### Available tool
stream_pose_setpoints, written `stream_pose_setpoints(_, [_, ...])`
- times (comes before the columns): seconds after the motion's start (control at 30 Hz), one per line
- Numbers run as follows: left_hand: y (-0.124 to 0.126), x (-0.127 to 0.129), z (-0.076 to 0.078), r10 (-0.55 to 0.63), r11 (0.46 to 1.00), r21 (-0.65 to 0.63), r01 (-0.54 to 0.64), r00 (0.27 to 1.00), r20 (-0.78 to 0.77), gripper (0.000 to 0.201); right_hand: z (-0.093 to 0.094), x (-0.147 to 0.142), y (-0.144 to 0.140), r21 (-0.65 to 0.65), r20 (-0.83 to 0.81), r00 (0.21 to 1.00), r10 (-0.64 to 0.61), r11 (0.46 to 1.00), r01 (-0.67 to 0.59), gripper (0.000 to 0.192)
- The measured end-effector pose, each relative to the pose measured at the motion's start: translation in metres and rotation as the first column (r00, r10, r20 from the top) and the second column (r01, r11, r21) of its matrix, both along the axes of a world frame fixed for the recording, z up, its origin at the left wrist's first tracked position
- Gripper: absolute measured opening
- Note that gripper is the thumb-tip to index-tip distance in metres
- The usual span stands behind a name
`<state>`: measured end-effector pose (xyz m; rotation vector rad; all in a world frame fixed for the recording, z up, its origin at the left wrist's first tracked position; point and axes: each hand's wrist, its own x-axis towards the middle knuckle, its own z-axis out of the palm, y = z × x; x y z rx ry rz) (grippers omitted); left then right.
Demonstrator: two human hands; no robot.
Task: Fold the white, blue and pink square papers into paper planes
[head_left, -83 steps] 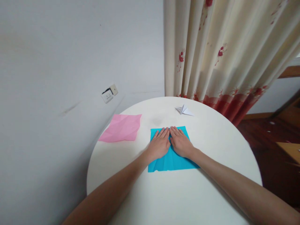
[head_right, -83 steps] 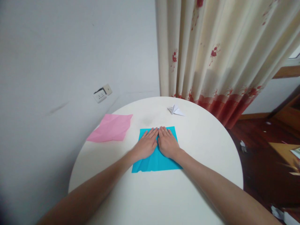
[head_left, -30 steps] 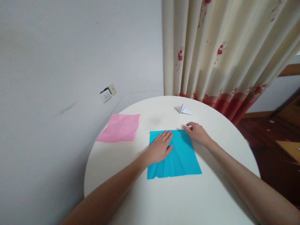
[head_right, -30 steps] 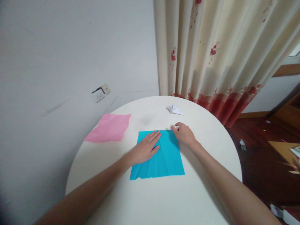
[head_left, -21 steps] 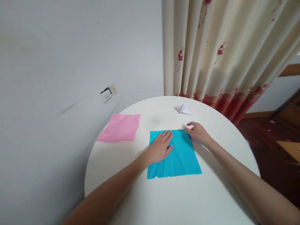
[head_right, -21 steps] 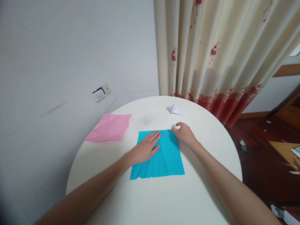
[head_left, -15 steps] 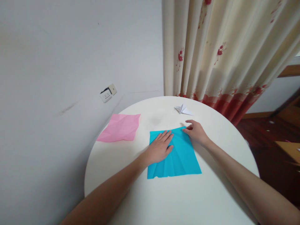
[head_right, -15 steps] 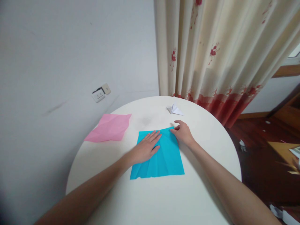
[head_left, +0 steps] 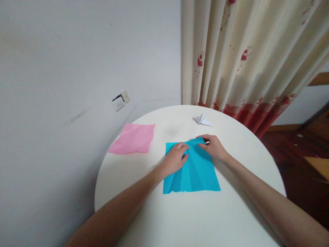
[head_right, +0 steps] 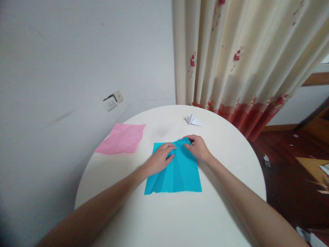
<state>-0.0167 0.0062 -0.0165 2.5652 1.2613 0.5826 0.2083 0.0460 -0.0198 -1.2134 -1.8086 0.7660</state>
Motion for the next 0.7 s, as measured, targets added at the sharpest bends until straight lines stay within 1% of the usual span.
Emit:
stream_pose_setpoints(0.07, [0.004, -0.001, -0.003, 0.028, 1.000, 0.005, -0.029, 0.999, 0.020, 0.037, 0.001, -0.002, -0.003, 0.077, 0.055, 0.998, 0.017, 0.997, -0.021, 0.032])
stream_pose_setpoints(0.17, [0.007, -0.003, -0.008, 0.064, 0.997, 0.043, -0.063, 0.997, -0.031, 0.044, 0.003, -0.004, -0.007, 0.148, 0.154, 0.982, 0.106, 0.981, -0.129, 0.034])
stream_pose_setpoints(0.23, [0.008, -0.005, -0.012, 0.082, 0.995, 0.065, -0.078, 0.994, -0.069, 0.046, 0.005, -0.006, -0.010, 0.191, 0.232, 0.960, 0.155, 0.961, -0.202, 0.037])
stream_pose_setpoints(0.33, [0.009, -0.007, -0.016, 0.094, 0.994, 0.072, -0.087, 0.991, -0.100, 0.049, 0.008, -0.009, -0.015, 0.233, 0.366, 0.911, 0.187, 0.930, -0.285, 0.045])
stream_pose_setpoints(0.43, [0.010, -0.008, -0.018, 0.096, 0.993, 0.081, -0.086, 0.988, -0.120, 0.047, 0.011, -0.011, -0.020, 0.211, 0.466, 0.853, 0.236, 0.907, -0.366, 0.055])
stream_pose_setpoints(0.53, [0.011, -0.008, -0.019, 0.107, 0.991, 0.097, -0.097, 0.988, -0.108, 0.044, 0.013, -0.012, -0.024, 0.162, 0.532, 0.791, 0.302, 0.880, -0.446, 0.063])
stream_pose_setpoints(0.6, [0.011, -0.007, -0.018, 0.118, 0.990, 0.094, -0.109, 0.989, -0.093, 0.043, 0.015, -0.012, -0.026, 0.120, 0.576, 0.747, 0.333, 0.869, -0.480, 0.065])
stream_pose_setpoints(0.7, [0.011, -0.007, -0.016, 0.134, 0.989, 0.075, -0.127, 0.987, -0.089, 0.044, 0.018, -0.009, -0.029, 0.036, 0.633, 0.685, 0.360, 0.870, -0.491, 0.059])
